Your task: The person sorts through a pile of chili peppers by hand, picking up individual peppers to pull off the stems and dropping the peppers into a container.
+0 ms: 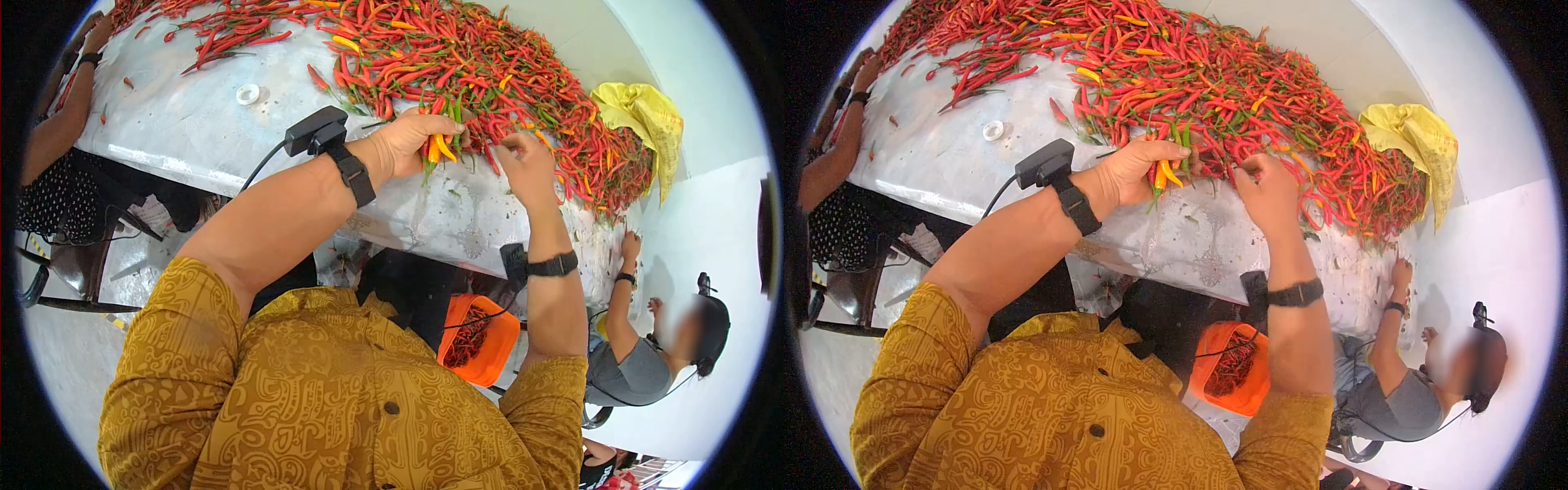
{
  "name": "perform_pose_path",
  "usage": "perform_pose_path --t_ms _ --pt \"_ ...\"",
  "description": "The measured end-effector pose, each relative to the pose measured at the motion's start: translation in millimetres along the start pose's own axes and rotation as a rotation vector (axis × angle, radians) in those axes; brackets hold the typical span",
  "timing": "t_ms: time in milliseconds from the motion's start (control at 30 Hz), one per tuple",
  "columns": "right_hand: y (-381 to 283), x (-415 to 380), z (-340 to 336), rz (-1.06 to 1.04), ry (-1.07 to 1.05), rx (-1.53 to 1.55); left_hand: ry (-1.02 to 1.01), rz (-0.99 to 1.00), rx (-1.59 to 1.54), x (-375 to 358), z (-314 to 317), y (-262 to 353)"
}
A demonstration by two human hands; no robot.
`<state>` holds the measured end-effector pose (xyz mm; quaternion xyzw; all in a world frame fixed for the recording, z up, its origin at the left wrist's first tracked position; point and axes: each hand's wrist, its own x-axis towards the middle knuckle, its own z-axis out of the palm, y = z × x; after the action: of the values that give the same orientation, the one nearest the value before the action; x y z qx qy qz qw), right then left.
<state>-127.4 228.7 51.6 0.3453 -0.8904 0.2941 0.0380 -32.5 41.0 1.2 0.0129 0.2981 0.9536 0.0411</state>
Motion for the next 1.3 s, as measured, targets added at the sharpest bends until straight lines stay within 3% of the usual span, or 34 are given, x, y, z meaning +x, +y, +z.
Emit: perform_pose_path --t_ms 33,133,267,367,433,467,567,633,700,800,867,933,1000,1067,1300 --pt "5.7 3.4 -0.4 0.018 -0.106 -0.276 -0.034 -0.018 -0.017 -0.7 1.8 0.5" --pt "11.5 3.3 9.9 0.05 -0.226 -0.534 0.029 -0.02 -0.002 -2.9 4.5 0.1" --pt "23.0 3.7 3.2 0.108 -0.221 -0.478 -0.048 0.009 0.015 4.5 -5.4 -3.1" --pt "21.7 1.8 -6.4 0.134 -0.161 -0.305 -0.039 -0.009 0.0 5.4 -5.0 -3.7" --pt "9.3 1.2 -12.6 0.297 -0.138 0.104 -0.026 -0.011 0.019 3.9 -1.4 -3.0" --pt "-2.2 -2.1 -12.3 0.299 -0.139 0.103 -0.026 -0.013 0.017 3.6 -0.2 -3.0" --pt "-33.9 -13.9 2.1 0.22 -0.16 0.316 -0.024 0.001 0.074 1.3 6.1 -1.9" --pt "-42.9 -15.9 10.5 0.018 -0.238 0.321 0.044 0.024 0.105 -3.5 13.4 -0.2" --pt "-45.6 -11.7 8.9 0.043 -0.291 0.397 0.004 0.003 0.093 0.9 5.2 -2.0" --pt "-22.0 12.7 3.4 0.142 -0.234 0.34 0.007 -0.002 0.083 2.5 1.4 -1.9" --pt "9.5 24.8 7.4 -0.219 0.084 -0.251 0.049 0.008 0.087 2.6 1.8 -2.8" --pt "35.7 24.7 10.9 -0.19 -0.017 -0.232 -0.084 0.045 0.033 3.4 -0.5 -2.7" --pt "34.8 22.1 5.8 -0.161 -0.122 -0.213 -0.052 0.032 0.034 0.8 1.4 -1.1" --pt "33.5 15.6 -5.3 0.058 -0.189 -0.441 -0.019 0.017 0.025 0.3 2.6 -1.2" --pt "49.7 5.5 -15.4 0.142 -0.208 -0.481 0.01 0.019 0.077 1.1 6.6 -1.9"
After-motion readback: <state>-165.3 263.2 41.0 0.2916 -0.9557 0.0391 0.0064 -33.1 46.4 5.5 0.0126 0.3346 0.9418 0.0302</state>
